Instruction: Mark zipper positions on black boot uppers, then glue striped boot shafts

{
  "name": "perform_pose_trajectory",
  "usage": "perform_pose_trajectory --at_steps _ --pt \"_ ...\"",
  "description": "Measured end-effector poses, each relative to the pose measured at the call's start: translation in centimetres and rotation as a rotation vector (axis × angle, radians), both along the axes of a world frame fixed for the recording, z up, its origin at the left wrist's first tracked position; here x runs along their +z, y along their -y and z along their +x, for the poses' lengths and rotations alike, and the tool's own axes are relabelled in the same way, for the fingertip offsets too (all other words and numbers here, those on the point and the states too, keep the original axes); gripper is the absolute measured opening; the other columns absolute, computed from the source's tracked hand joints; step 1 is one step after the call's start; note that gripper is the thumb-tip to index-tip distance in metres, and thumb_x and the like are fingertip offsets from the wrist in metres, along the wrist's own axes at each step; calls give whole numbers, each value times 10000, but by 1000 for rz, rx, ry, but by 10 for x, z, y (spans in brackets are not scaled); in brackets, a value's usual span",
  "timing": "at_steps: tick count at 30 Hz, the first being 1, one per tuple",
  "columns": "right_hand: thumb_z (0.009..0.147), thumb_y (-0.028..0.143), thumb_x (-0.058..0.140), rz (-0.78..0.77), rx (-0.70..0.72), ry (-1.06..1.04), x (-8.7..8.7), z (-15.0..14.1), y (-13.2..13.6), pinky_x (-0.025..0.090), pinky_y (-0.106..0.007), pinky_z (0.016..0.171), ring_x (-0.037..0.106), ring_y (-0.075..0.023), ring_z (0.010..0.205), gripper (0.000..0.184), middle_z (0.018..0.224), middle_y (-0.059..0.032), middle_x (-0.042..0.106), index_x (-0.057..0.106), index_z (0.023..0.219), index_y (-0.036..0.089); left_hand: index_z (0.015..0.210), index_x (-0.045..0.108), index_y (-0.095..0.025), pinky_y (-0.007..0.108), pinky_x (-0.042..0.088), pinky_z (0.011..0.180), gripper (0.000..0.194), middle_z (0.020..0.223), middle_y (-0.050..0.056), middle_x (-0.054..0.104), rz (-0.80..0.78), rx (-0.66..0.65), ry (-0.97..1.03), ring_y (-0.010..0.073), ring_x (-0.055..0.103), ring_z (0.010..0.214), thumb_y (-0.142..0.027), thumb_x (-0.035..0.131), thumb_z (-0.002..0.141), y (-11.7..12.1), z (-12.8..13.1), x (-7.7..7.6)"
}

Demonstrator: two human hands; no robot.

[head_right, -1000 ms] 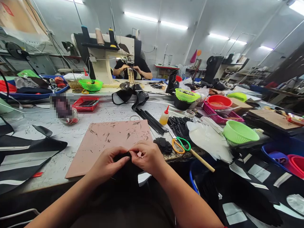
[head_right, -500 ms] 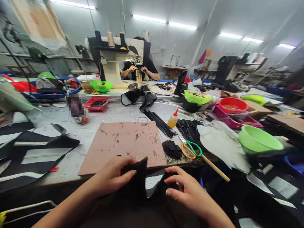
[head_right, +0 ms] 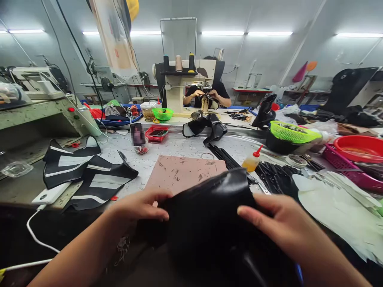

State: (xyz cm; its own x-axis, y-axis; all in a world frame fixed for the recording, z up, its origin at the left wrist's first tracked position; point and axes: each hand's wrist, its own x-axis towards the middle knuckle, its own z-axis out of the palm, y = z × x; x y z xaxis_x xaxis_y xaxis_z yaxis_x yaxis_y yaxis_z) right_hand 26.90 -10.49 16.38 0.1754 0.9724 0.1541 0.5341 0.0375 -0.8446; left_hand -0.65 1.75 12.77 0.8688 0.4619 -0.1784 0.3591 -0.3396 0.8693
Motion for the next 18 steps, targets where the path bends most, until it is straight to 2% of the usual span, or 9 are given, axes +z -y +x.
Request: perform_pose_trajectory --at_steps 2,4,7,9,11,13,15,16,18 --pt "550 490 689 55 48 61 17 -3 -37 404 -253 390 513 -160 447 285 486 -40 583 639 512 212 910 622 -177 243 437 714 213 863 12 647 141 146 85 173 573 810 -242 585 710 -17 -1 13" --pt "580 456 682 158 2 55 30 -10 -79 383 -240 426 474 -118 459 287 503 -8 555 657 618 173 882 619 -156 257 430 729 201 825 14 630 347 349 205 167 560 787 -252 575 711 -38 1 30" --pt "638 402 667 403 -57 -27 42 -21 -125 344 -212 443 407 -69 450 254 481 45 472 619 649 153 857 609 -149 262 425 750 202 804 10 602 692 672 359 155 541 790 -307 564 738 -61 1 60" --pt "654 373 664 529 -84 -53 39 -27 -137 348 -208 458 411 -66 465 224 500 51 481 597 631 160 821 608 -159 270 421 795 172 878 17 597 947 812 406 163 532 873 -308 571 745 -63 -2 73" --pt "651 371 661 527 -104 -57 21 -30 -136 347 -211 448 416 -73 462 220 507 45 504 593 615 166 799 608 -170 289 405 857 107 983 29 586 1163 841 422 172 513 971 -258 568 752 -55 -6 72" --pt "643 404 648 385 -57 -68 -14 -33 -128 355 -220 431 434 -91 450 243 492 35 520 600 605 169 800 609 -178 311 392 894 83 1028 39 587 1256 768 398 173 512 1009 -183 535 762 -44 -9 52" --pt "633 436 634 166 30 -91 -58 -34 -117 406 -250 456 505 -134 485 267 523 4 571 620 629 169 788 607 -178 322 407 878 124 998 50 613 1182 663 312 176 540 975 -125 500 754 -33 -12 14" --pt "634 431 624 92 45 -117 -82 -34 -110 446 -280 510 562 -175 564 275 605 -29 622 641 699 165 770 604 -178 318 425 845 130 1003 56 621 1075 599 251 178 558 943 -114 495 739 -29 -13 -8" --pt "637 416 606 -6 47 -122 -123 -35 -95 484 -345 634 613 -244 730 322 756 -79 668 657 829 163 736 594 -179 303 448 793 94 976 61 637 750 471 113 183 579 896 -160 502 735 -19 -15 -50"
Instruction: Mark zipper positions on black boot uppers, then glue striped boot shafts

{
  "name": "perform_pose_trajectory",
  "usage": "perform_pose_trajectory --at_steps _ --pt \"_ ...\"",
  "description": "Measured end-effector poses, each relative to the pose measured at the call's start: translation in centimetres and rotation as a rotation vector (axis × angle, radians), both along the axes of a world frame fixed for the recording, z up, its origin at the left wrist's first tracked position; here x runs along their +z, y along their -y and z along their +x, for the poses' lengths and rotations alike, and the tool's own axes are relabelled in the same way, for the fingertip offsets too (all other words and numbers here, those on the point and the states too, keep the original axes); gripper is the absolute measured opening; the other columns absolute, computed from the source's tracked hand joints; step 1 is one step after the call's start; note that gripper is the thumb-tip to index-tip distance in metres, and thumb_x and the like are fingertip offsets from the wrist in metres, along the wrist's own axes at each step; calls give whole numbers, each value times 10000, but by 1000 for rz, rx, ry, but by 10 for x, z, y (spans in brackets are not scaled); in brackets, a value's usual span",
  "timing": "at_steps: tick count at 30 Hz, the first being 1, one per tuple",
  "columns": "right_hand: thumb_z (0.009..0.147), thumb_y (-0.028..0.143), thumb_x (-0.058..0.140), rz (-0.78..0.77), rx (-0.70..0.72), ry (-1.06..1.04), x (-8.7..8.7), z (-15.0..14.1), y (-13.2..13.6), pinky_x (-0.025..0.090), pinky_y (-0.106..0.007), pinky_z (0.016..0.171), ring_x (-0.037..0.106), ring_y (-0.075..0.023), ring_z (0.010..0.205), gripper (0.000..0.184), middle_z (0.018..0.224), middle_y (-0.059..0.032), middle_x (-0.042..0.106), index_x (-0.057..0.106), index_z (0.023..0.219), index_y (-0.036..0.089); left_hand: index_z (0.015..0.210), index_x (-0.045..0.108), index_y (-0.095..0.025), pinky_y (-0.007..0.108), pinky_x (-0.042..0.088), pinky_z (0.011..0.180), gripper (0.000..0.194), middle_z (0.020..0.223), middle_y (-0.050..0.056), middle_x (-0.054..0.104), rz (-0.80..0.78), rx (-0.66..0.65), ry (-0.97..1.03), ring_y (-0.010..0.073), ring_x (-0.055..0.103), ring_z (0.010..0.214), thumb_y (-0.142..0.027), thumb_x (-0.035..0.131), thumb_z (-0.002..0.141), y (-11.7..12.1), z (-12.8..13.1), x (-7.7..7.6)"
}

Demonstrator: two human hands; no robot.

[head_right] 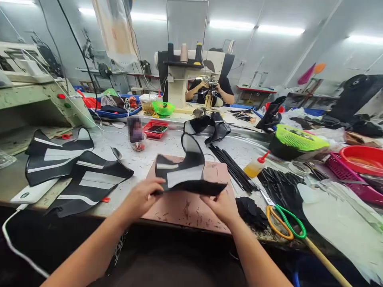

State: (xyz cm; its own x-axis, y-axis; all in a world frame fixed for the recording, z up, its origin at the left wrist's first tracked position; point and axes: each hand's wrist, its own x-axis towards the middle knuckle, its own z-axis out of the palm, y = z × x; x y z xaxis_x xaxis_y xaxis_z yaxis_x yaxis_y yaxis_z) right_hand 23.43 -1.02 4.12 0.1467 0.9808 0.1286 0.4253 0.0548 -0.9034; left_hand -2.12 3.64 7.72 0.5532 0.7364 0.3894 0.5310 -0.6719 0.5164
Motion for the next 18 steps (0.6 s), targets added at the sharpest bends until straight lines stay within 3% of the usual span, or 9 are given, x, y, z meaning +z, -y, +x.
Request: perform_pose_trajectory --at_steps 2,5,9,12,14,16,18 --pt "650 418 575 -39 -52 44 -27 0 16 474 -382 720 608 -278 834 336 824 -94 669 664 869 178 773 583 -183 276 459 705 116 839 38 649 -356 -18 -64 167 587 774 -235 480 756 9 0 -32" --pt "672 441 532 -109 -112 126 -41 -1 34 465 -383 710 603 -289 809 297 739 -82 657 674 774 200 763 547 -179 255 428 619 183 687 0 594 -645 62 -88 153 549 662 -321 432 770 17 2 -54" --pt "700 466 507 -260 -178 206 -44 -3 32 452 -370 647 596 -272 709 316 662 -77 632 644 741 185 756 508 -184 248 379 563 203 604 -23 523 -724 188 -176 154 519 594 -370 428 763 8 12 -56" --pt "679 479 552 -271 -280 294 -50 -4 25 437 -328 567 561 -215 584 307 603 -30 582 587 764 187 685 476 -194 242 353 557 165 619 -15 543 -694 210 -299 159 534 614 -334 436 764 -3 18 -57" --pt "663 475 594 -138 -419 401 -51 -7 24 416 -294 521 520 -177 524 314 579 3 533 538 779 190 654 464 -197 238 344 557 171 641 -8 563 -665 208 -350 161 545 637 -326 442 765 -8 19 -60" --pt "689 418 610 144 -481 516 -45 -15 25 406 -277 530 505 -157 530 270 601 3 526 504 791 192 655 469 -199 236 339 552 181 642 -6 571 -654 211 -379 161 550 640 -336 441 770 -10 19 -63" --pt "748 305 576 415 -304 589 -33 -29 23 404 -275 580 508 -152 576 139 634 -14 547 498 786 196 661 480 -198 234 338 551 184 649 -3 580 -648 210 -399 160 554 642 -341 440 771 -10 20 -65"
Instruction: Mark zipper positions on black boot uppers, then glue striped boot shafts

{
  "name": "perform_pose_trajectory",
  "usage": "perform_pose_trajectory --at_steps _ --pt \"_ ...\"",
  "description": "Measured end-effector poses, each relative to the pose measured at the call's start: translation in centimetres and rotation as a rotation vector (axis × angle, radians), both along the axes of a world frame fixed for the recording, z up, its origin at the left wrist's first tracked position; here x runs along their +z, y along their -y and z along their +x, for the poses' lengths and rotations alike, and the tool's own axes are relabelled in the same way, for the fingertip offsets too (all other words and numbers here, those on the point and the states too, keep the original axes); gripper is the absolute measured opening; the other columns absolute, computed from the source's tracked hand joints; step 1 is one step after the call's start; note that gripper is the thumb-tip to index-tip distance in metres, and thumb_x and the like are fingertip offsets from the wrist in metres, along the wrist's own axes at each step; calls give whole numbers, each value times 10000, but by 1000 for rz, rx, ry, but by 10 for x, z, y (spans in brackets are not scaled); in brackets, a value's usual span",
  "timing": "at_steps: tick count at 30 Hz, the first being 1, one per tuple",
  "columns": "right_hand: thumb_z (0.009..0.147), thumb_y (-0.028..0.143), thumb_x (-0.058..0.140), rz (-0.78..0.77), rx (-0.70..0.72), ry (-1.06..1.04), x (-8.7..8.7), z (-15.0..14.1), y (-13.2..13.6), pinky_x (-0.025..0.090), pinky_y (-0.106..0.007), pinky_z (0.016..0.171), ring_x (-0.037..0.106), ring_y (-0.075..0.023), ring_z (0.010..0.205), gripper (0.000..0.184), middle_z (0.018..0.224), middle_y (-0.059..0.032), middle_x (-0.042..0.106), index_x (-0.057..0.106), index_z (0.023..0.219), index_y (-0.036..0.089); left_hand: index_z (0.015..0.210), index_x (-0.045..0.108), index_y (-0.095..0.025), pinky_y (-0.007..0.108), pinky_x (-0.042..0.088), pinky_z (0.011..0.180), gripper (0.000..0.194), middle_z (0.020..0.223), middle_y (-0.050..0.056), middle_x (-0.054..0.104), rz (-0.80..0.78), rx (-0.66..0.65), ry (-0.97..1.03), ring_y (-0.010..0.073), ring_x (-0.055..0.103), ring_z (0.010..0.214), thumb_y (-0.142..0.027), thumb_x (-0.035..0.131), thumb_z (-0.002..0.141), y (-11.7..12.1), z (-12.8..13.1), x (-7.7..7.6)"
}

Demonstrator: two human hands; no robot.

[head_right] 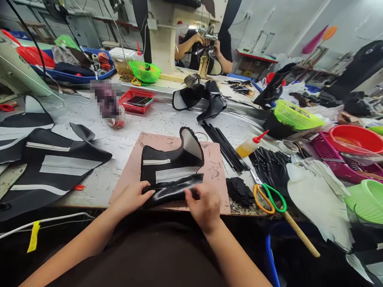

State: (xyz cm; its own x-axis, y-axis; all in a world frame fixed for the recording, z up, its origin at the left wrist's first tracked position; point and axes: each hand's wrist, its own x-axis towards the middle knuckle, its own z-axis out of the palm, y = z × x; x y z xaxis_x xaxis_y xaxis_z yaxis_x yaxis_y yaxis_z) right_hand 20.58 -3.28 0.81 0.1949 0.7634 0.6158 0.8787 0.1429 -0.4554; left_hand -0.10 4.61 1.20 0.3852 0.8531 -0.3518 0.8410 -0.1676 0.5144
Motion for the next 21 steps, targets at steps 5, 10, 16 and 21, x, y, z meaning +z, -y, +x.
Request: perform_pose_trajectory --at_steps 5,10,16,21 --pt "776 164 471 -421 675 -140 20 -42 -29 393 -250 588 500 -130 610 46 671 -5 556 486 749 198 681 527 -198 243 311 533 179 692 20 617 24 -57 -115 174 562 657 -341 446 750 2 0 5" --pt "727 189 485 -906 642 -572 5 -51 -54 362 -225 539 465 -111 559 66 587 56 464 423 727 212 597 529 -204 255 273 502 347 635 30 605 56 -52 -266 186 543 620 -469 393 775 -23 -22 23" --pt "697 153 457 -981 616 -645 -2 -49 -53 320 -215 517 439 -102 530 82 548 73 435 410 723 215 620 537 -194 234 293 508 328 611 -7 596 50 -133 -114 149 513 586 -494 473 738 -43 -21 37" --pt "689 135 452 -977 626 -531 2 -52 -50 290 -207 501 391 -92 514 86 551 77 415 425 711 213 797 641 -239 215 334 580 149 761 -27 659 -23 -353 27 141 564 706 -263 519 714 -30 -10 15"
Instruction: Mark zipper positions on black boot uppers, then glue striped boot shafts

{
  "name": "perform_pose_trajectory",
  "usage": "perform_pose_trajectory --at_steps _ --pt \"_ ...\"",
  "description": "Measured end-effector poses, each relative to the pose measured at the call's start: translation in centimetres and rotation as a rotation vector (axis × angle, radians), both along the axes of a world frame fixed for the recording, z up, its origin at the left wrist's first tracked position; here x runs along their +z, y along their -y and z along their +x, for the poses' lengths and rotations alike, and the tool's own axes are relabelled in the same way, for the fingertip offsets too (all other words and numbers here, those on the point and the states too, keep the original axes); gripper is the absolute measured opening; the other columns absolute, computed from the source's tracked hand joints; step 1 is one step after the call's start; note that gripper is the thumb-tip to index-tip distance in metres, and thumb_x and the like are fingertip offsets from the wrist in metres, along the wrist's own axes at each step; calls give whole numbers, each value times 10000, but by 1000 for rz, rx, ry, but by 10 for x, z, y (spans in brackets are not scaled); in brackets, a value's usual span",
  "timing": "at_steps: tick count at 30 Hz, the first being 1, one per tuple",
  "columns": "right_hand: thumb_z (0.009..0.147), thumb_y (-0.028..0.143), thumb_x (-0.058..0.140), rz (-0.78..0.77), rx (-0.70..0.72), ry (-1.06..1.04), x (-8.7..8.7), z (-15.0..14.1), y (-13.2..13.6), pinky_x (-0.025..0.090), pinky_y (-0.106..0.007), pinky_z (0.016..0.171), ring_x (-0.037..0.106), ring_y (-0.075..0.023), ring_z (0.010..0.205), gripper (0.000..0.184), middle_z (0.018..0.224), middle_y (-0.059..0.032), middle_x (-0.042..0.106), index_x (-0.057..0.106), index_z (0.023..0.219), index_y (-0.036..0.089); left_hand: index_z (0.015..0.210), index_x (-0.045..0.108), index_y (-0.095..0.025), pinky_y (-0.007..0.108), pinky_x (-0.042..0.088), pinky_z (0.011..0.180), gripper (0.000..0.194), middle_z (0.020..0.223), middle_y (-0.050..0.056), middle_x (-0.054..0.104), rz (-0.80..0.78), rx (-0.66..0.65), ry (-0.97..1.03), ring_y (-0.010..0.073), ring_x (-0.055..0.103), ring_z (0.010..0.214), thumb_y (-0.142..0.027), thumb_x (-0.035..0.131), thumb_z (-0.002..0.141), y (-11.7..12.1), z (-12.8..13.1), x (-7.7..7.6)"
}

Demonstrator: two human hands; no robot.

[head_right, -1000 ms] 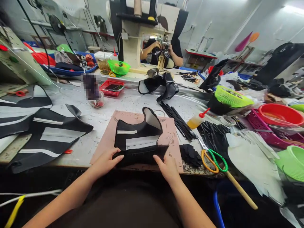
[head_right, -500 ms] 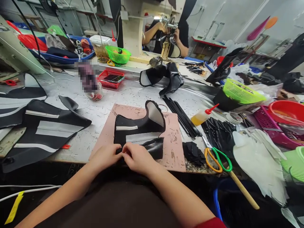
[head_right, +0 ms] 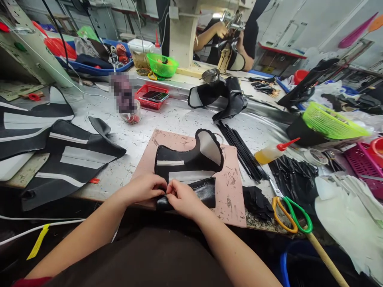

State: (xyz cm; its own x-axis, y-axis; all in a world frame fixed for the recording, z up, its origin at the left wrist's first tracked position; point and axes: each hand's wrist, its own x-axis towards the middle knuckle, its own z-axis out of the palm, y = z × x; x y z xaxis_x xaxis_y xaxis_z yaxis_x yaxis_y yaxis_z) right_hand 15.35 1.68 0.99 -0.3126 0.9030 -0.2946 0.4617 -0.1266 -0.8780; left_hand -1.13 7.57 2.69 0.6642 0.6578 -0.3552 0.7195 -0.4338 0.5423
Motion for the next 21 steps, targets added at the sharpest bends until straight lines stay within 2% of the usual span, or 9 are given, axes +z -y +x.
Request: perform_pose_trajectory --at_steps 2,4,8,10,12,15,18,21 --pt "681 112 451 29 30 71 3 -1 1 289 -206 513 392 -90 512 103 547 78 423 441 711 210 876 649 -263 212 351 616 206 820 -29 668 -41 -26 22 139 574 744 -243 516 720 2 -8 -7" --pt "684 101 448 60 49 139 5 -3 2 285 -209 522 401 -90 508 112 544 77 441 461 715 208 894 651 -271 215 362 632 220 831 -26 668 -49 7 7 143 576 755 -245 511 726 1 -19 -9" --pt "701 98 446 107 88 241 8 -8 4 284 -218 537 432 -99 517 170 561 64 491 530 792 214 790 642 -231 238 367 616 189 770 -2 647 117 200 -68 162 562 725 -222 462 729 2 -34 -1" --pt "707 98 448 121 104 264 9 -9 4 291 -221 544 448 -105 529 223 578 57 509 554 858 223 820 630 -227 232 376 616 197 758 -4 637 99 197 -2 150 555 700 -219 454 733 5 -34 4" --pt "706 99 451 122 113 274 9 -9 5 298 -223 546 458 -108 534 260 585 53 519 564 903 225 836 630 -228 227 382 627 202 773 -5 637 54 125 60 142 556 704 -211 457 733 11 -30 5" --pt "699 106 458 129 122 288 9 -9 5 306 -223 546 470 -113 538 282 582 52 525 568 930 224 753 632 -219 236 371 615 189 746 2 629 91 83 20 147 551 695 -184 448 727 17 -25 1" --pt "706 121 455 159 130 302 9 -9 6 318 -226 550 482 -120 551 292 602 43 545 581 942 239 708 610 -217 239 363 597 175 715 -4 620 117 103 5 146 544 673 -186 438 721 19 -22 -4" --pt "714 127 450 190 133 326 10 -10 7 330 -232 561 499 -129 573 292 629 30 567 598 933 252 638 559 -206 246 342 555 138 686 0 609 141 205 -59 155 534 648 -209 436 699 20 -20 -5"
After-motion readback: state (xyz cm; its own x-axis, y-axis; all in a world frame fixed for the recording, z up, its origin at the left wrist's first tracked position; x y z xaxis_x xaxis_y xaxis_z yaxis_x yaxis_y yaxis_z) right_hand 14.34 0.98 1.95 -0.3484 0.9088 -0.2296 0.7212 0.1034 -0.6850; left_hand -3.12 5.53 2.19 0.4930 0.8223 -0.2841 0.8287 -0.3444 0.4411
